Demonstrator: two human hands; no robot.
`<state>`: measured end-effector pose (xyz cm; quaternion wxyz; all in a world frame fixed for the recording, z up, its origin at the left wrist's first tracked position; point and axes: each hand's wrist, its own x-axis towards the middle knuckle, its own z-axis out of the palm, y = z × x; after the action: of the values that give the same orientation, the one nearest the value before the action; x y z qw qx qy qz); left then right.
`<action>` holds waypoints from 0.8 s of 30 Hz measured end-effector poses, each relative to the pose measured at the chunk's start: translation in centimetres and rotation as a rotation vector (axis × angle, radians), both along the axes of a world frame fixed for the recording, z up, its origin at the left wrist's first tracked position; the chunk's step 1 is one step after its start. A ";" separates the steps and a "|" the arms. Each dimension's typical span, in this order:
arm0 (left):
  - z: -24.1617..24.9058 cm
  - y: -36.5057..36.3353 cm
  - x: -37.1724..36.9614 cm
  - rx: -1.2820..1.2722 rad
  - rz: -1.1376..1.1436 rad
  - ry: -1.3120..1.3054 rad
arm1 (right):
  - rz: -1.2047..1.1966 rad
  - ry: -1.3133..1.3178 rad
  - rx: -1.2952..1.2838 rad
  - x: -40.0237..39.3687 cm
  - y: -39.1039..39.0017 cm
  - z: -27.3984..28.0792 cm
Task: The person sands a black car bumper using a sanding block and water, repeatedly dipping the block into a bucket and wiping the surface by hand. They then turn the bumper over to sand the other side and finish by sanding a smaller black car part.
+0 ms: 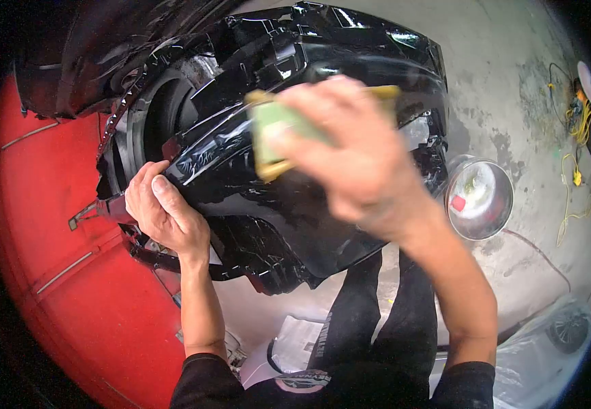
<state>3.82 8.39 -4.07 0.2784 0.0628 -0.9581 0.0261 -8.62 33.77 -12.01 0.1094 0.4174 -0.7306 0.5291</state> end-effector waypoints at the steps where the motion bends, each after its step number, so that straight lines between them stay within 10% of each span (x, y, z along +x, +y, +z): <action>1: 0.0 -0.1 0.1 -0.001 0.002 -0.007 | 0.014 -0.014 -0.017 1.1 -1.7 1.2; 24: -0.2 -0.5 0.0 0.019 -0.022 0.014 | 0.100 0.003 -0.093 1.9 -3.3 2.2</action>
<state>3.84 7.93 -4.25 0.2846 0.0551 -0.9570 0.0133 -6.68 30.52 -9.80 0.1034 0.4487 -0.6834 0.5666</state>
